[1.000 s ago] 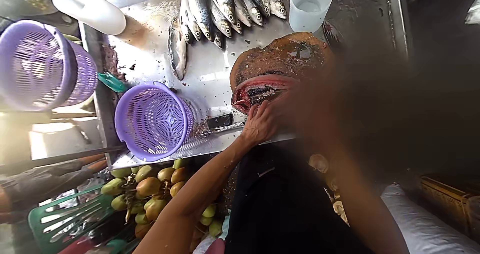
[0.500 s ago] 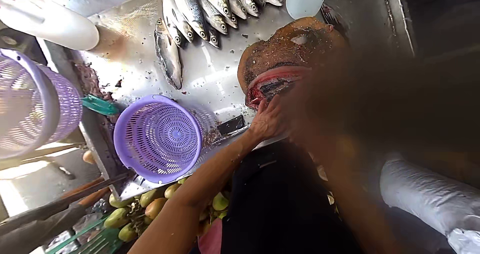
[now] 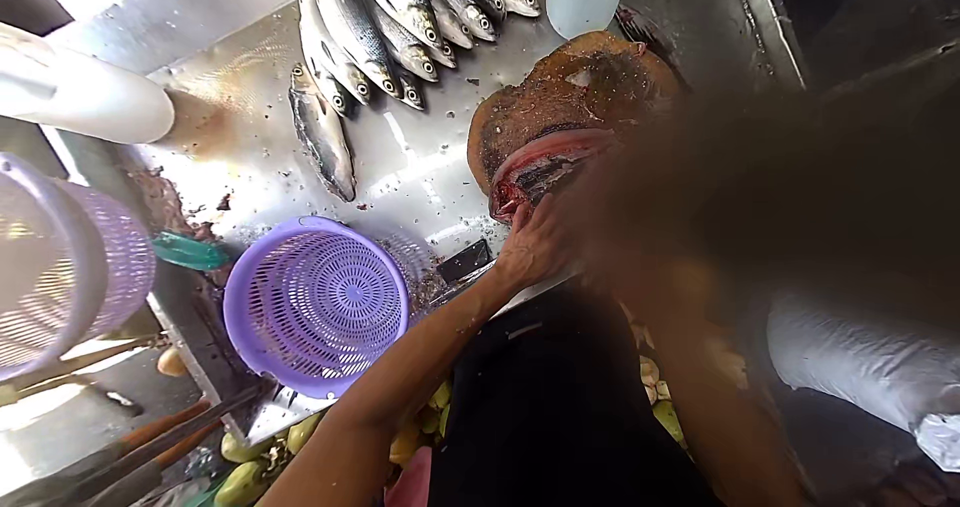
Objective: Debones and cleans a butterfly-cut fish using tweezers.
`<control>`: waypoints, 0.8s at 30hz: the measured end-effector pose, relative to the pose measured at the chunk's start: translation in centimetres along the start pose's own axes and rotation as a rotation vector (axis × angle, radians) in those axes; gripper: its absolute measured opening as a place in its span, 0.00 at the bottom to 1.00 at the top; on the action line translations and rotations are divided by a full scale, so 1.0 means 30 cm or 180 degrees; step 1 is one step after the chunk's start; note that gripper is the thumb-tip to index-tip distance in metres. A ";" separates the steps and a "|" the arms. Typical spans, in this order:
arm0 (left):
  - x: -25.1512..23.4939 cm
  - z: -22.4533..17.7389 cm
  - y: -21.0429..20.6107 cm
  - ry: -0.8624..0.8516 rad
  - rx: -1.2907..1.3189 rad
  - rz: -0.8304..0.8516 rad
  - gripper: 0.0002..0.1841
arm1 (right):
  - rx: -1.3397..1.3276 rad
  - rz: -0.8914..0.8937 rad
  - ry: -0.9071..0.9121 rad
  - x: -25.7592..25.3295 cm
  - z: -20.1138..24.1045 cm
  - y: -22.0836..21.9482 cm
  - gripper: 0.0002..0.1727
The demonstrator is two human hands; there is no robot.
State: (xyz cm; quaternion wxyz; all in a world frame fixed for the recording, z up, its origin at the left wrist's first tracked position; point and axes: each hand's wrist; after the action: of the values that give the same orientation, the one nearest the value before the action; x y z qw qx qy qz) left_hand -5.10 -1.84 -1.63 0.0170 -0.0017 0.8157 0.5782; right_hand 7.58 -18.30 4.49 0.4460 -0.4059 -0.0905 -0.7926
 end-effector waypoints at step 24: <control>0.024 0.055 0.011 -0.0190 0.0012 0.0119 0.24 | 0.0084 0.0039 0.0035 -0.004 -0.042 -0.061 0.18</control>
State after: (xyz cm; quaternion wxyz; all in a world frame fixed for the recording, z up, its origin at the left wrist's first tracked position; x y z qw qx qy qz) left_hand -5.78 -0.18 -1.88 0.0305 0.0308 0.8159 0.5766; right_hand 5.48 -17.80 3.97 0.4566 -0.3962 -0.0959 -0.7908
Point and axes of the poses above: each hand's wrist, its own x-axis away from the middle knuckle, its own y-axis out of the back of the hand, z = x × y, and after that the axes turned 10 degrees about -y, right-handed
